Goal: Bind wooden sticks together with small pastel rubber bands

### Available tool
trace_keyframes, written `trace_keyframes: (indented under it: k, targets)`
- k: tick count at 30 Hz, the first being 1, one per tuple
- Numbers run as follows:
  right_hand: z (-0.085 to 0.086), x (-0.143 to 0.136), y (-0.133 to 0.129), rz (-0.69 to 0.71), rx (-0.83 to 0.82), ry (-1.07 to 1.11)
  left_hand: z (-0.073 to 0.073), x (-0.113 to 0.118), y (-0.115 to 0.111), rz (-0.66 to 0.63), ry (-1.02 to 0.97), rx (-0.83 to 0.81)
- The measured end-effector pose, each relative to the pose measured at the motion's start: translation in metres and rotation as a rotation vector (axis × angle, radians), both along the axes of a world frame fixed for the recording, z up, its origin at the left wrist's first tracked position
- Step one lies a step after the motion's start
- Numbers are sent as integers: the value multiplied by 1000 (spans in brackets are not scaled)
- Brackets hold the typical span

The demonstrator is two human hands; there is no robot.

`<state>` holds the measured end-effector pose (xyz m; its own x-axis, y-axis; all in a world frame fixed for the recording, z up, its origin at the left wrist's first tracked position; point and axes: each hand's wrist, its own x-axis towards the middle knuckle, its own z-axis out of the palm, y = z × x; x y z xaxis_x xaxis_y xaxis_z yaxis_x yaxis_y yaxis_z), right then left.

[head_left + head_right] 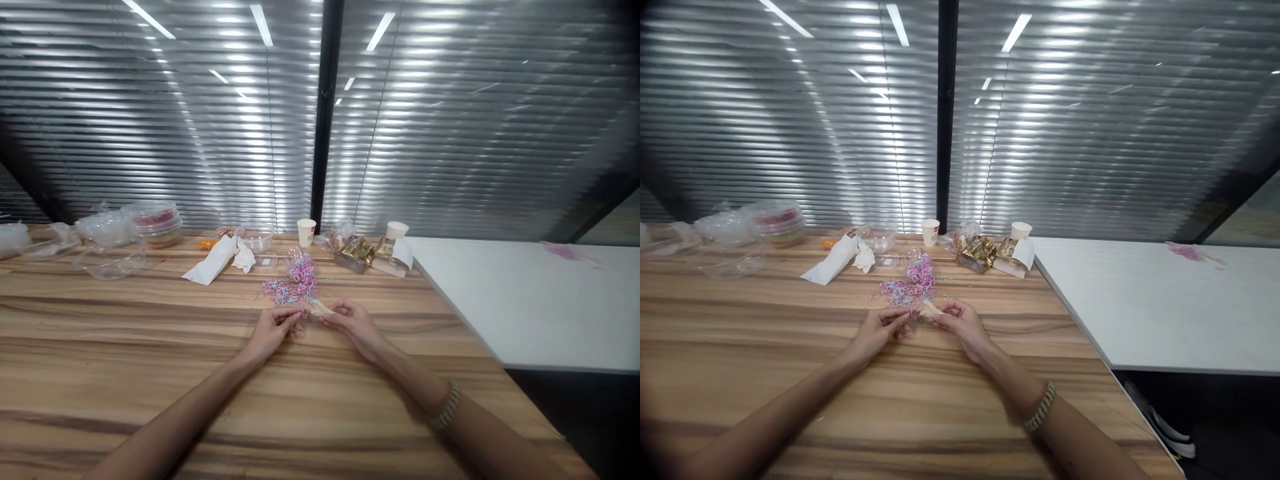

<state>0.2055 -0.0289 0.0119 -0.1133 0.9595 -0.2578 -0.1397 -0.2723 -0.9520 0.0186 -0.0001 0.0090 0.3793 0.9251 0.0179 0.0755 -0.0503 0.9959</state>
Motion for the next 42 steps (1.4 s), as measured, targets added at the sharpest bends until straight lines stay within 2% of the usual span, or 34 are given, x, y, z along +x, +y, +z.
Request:
trace_keyframes:
  k: [7, 10, 15, 21, 25, 31, 36, 39, 42]
  targets:
    - [3, -8, -6, 125, 92, -116, 9, -1, -5, 48, -63, 27]
    - [2, -9, -8, 201, 122, -186, 7, -1, -5, 47, -65, 61]
    - [0, -11, -14, 325, 235, -340, 0, 1, -3, 42, 61, 203]
    - [-1, -16, -18, 342, 282, -495, 0, -1, -5, -17, 203, 391]
    - [-2, -17, -17, 308, 328, -541, 1, -1, -9, -27, 219, 446]
    - [-4, -14, -15, 335, 212, -418, -3, 4, -12, 59, 185, 390]
    - [-2, -14, -13, 336, 203, -309, 1, 2, -7, 142, 195, 414]
    - [0, -13, -11, 352, 207, -271, 2, 0, -5, 143, 186, 444]
    - [-1, -13, -9, 376, 198, -262, 1, 0, -4, 152, 145, 401]
